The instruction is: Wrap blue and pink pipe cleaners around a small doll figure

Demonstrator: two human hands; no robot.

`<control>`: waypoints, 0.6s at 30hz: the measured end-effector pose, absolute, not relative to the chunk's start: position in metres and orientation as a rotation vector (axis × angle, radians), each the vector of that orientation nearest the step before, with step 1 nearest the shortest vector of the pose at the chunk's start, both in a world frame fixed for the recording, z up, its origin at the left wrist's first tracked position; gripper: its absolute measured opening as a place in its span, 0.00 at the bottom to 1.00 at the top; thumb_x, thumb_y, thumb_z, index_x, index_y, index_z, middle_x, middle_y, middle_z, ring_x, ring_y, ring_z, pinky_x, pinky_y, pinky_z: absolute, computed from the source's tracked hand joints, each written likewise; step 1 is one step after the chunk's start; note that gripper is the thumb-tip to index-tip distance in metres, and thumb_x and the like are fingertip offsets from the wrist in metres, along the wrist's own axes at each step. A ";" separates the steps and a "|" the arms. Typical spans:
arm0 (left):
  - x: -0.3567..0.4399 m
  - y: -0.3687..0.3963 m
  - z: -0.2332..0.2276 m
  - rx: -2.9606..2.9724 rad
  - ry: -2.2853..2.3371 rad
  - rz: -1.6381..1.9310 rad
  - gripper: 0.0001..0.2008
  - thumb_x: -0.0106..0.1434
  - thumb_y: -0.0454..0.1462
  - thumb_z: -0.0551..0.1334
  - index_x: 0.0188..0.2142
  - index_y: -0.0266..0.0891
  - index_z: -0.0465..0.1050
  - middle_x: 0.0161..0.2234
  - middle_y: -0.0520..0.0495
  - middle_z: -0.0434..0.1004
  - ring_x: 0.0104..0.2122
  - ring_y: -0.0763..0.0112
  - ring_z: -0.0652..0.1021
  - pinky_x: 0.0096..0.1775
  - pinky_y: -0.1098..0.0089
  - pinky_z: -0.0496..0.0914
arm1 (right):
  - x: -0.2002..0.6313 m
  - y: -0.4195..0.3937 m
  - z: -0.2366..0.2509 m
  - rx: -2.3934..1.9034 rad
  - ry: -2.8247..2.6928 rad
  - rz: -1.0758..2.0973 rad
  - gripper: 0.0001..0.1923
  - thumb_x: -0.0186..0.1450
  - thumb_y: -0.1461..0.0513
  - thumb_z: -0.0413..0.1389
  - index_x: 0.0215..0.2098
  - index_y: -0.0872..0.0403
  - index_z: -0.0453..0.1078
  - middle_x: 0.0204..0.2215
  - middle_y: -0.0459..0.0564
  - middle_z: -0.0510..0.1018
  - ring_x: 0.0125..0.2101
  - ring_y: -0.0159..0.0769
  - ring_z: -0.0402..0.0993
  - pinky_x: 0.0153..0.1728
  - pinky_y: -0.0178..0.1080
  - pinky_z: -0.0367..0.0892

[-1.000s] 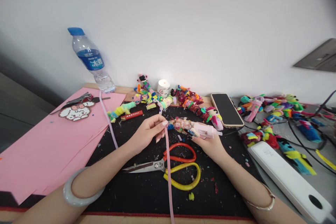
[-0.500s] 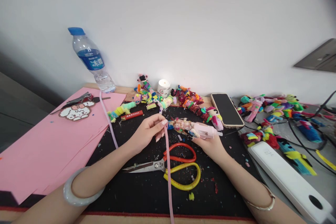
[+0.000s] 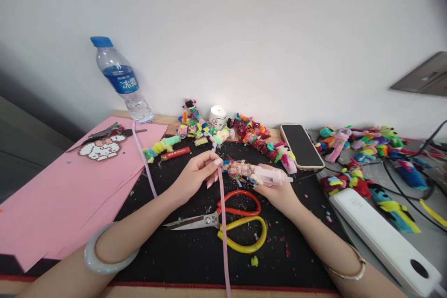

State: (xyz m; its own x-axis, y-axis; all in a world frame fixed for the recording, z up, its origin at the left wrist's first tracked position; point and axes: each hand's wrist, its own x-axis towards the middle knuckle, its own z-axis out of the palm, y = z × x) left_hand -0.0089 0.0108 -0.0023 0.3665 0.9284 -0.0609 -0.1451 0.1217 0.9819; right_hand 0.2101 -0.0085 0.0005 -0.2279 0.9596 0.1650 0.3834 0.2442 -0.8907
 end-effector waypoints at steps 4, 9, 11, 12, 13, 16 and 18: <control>-0.009 0.011 -0.002 1.162 0.863 0.962 0.12 0.60 0.43 0.58 0.29 0.37 0.64 0.18 0.57 0.63 0.16 0.82 0.61 0.18 0.79 0.57 | 0.210 -0.008 0.001 -1.227 -1.785 0.956 0.10 0.52 0.60 0.58 0.21 0.54 0.60 0.17 0.41 0.62 0.19 0.28 0.56 0.19 0.31 0.56; -0.009 0.012 0.000 1.138 0.859 1.008 0.12 0.60 0.43 0.59 0.28 0.37 0.64 0.20 0.56 0.63 0.17 0.83 0.62 0.18 0.80 0.57 | 0.211 -0.009 -0.002 -1.252 -1.764 0.853 0.08 0.55 0.59 0.57 0.24 0.54 0.64 0.19 0.44 0.68 0.21 0.31 0.63 0.21 0.33 0.61; -0.009 0.012 0.000 1.136 0.857 1.016 0.12 0.61 0.43 0.58 0.28 0.37 0.64 0.20 0.56 0.64 0.17 0.83 0.62 0.18 0.80 0.58 | 0.212 -0.010 -0.002 -1.234 -1.800 0.766 0.06 0.58 0.59 0.55 0.28 0.54 0.67 0.23 0.46 0.71 0.23 0.33 0.66 0.24 0.34 0.63; -0.009 0.012 0.000 1.133 0.856 1.019 0.12 0.61 0.43 0.58 0.28 0.37 0.64 0.20 0.56 0.64 0.17 0.83 0.62 0.18 0.80 0.58 | 0.212 -0.010 -0.001 -1.225 -1.832 0.717 0.05 0.59 0.60 0.54 0.30 0.55 0.67 0.25 0.47 0.72 0.25 0.34 0.67 0.26 0.35 0.63; -0.009 0.012 0.000 1.131 0.856 1.024 0.11 0.61 0.43 0.58 0.28 0.37 0.63 0.20 0.56 0.63 0.17 0.83 0.62 0.18 0.80 0.58 | 0.213 -0.010 0.000 -1.220 -1.866 0.668 0.05 0.60 0.61 0.53 0.32 0.55 0.67 0.27 0.48 0.73 0.26 0.34 0.68 0.28 0.36 0.63; -0.009 0.013 -0.001 1.125 0.860 1.035 0.11 0.61 0.43 0.58 0.28 0.37 0.63 0.19 0.56 0.63 0.17 0.82 0.62 0.18 0.80 0.58 | 0.214 -0.009 0.002 -1.259 -1.958 0.511 0.09 0.60 0.63 0.52 0.39 0.55 0.67 0.33 0.50 0.74 0.32 0.37 0.69 0.33 0.38 0.63; -0.009 0.013 -0.002 1.124 0.861 1.034 0.11 0.61 0.43 0.58 0.28 0.37 0.63 0.19 0.57 0.62 0.17 0.82 0.62 0.19 0.80 0.58 | 0.215 -0.008 0.002 -1.318 -2.015 0.400 0.14 0.58 0.63 0.52 0.43 0.55 0.66 0.37 0.52 0.73 0.37 0.40 0.69 0.36 0.39 0.62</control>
